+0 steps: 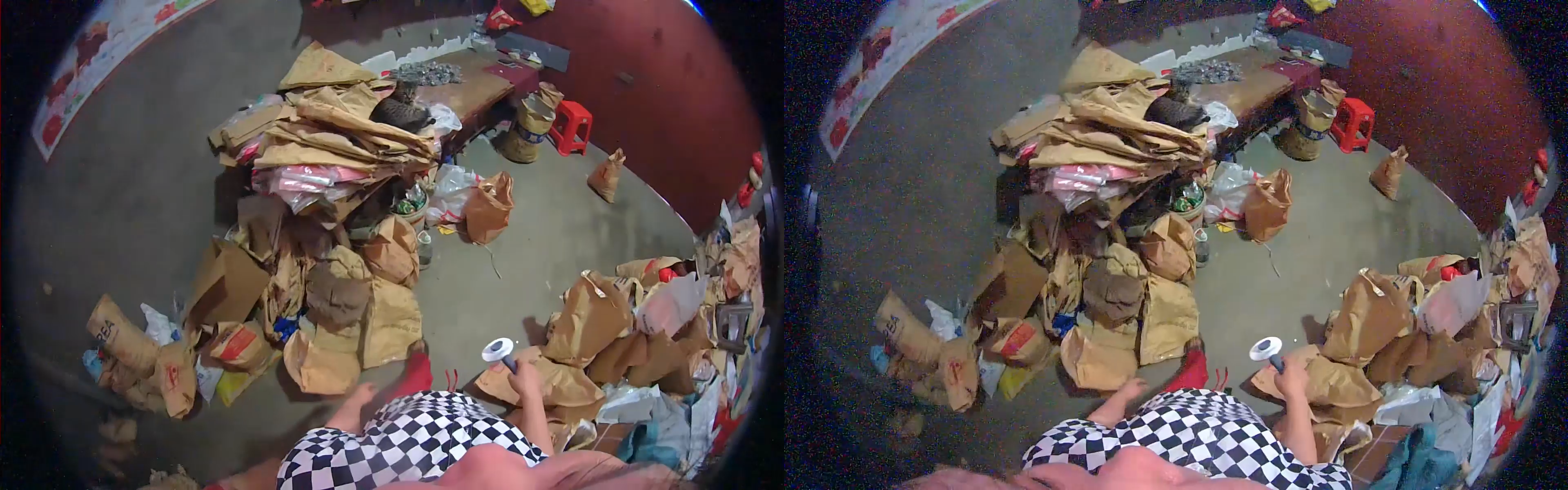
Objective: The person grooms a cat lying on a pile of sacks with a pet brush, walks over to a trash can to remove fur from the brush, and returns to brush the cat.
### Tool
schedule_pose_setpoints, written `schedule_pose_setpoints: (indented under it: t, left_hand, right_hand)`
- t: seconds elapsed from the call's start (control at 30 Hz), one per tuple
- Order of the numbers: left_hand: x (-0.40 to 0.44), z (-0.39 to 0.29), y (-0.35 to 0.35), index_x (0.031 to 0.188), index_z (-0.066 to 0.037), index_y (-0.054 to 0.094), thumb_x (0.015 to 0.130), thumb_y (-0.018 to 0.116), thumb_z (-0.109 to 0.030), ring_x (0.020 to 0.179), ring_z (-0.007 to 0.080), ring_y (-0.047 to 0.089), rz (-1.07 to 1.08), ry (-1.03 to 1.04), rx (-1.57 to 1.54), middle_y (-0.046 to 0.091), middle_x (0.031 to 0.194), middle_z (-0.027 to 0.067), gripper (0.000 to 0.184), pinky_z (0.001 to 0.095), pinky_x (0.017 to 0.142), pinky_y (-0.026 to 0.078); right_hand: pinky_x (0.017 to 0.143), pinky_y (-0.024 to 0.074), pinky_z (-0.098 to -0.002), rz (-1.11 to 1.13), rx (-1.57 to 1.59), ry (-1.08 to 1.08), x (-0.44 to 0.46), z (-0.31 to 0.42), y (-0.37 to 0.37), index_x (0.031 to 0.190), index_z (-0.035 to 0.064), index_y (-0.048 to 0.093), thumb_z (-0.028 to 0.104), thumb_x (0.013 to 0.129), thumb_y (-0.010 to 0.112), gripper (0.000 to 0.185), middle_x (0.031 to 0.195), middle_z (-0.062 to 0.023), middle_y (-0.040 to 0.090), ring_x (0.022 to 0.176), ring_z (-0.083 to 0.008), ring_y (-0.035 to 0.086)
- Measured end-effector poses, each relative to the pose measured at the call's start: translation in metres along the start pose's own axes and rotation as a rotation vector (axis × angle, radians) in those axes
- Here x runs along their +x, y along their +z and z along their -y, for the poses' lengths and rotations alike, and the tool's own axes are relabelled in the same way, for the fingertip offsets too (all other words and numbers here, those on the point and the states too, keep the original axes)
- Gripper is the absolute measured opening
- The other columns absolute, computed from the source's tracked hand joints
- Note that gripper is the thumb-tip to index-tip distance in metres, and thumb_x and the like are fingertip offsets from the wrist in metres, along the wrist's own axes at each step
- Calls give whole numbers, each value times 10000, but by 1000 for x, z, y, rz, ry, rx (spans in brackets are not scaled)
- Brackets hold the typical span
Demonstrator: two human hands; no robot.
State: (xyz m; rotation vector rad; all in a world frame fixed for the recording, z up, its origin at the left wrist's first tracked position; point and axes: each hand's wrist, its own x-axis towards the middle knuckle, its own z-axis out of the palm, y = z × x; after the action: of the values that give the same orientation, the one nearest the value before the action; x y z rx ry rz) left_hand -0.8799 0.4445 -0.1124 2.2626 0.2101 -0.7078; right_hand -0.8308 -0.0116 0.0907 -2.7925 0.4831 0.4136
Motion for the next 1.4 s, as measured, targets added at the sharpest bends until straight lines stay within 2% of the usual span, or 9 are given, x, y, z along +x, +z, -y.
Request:
schedule_pose_setpoints:
  t: [0.13,0.37,0.43,0.6,0.7,0.87,0.97,1.27,1.4]
  left_hand:
    - [79,12,-35,1059,-69,608,787,559,-220,947,319,572,426,430,197,615,1043,170,315,386,799,437]
    - [309,-60,-124,927,-53,644,777,581,-247,847,326,622,-171,-7,-20,646,852,173,253,395,675,496]
    - [323,-138,-179,959,-54,640,797,550,-188,852,321,622,-43,-250,-144,639,916,186,229,398,704,495]
    - [441,-176,-185,996,-46,630,810,557,-234,815,295,616,-191,68,-21,638,904,193,275,384,715,484]
    - [442,-225,-174,1007,-38,626,813,560,-243,815,275,606,-212,141,-66,642,914,175,290,366,735,474]
    - [489,-189,-91,1040,-31,615,783,579,-122,823,226,600,-51,95,-911,647,918,132,275,351,700,476]
    - [451,-194,-93,1038,-31,616,785,577,-126,826,230,600,-76,-84,-291,647,920,134,273,352,704,476]
    - [466,-204,-109,1032,-29,617,789,573,-138,833,241,599,-117,-190,-295,644,929,139,269,356,714,475]
    - [480,-183,-127,1029,-29,618,792,572,-143,836,246,599,-153,-223,-279,643,932,141,268,358,719,475]
  right_hand:
    - [749,483,-438,28,48,55,80,16,11,1013,146,623,208,685,611,334,903,-150,642,858,-332,612]
    - [765,479,-447,-60,-52,192,236,54,-62,1032,119,569,223,692,612,358,920,-166,637,873,-343,607]
    - [761,464,-471,-169,80,204,270,69,-83,1077,96,490,212,707,610,406,925,-199,623,882,-378,594]
    - [744,456,-468,-264,296,171,389,89,-101,1075,71,492,188,705,618,408,894,-209,617,865,-388,590]
    - [469,438,-298,-176,512,58,500,70,-87,1101,67,541,138,688,632,429,746,-98,591,573,-161,557]
    - [451,376,-217,-70,1065,-138,628,160,-208,1202,99,513,166,745,635,478,736,8,502,566,-57,453]
    - [514,397,-227,-133,1057,-263,716,218,-260,1222,81,495,196,809,608,443,772,-3,522,617,-79,481]
    - [708,439,-382,-421,864,-829,828,444,-305,1244,142,425,233,839,527,427,870,-137,593,802,-262,583]
    - [749,434,-418,-273,566,-733,823,535,-322,1261,152,390,237,846,494,436,930,-213,592,867,-357,587]
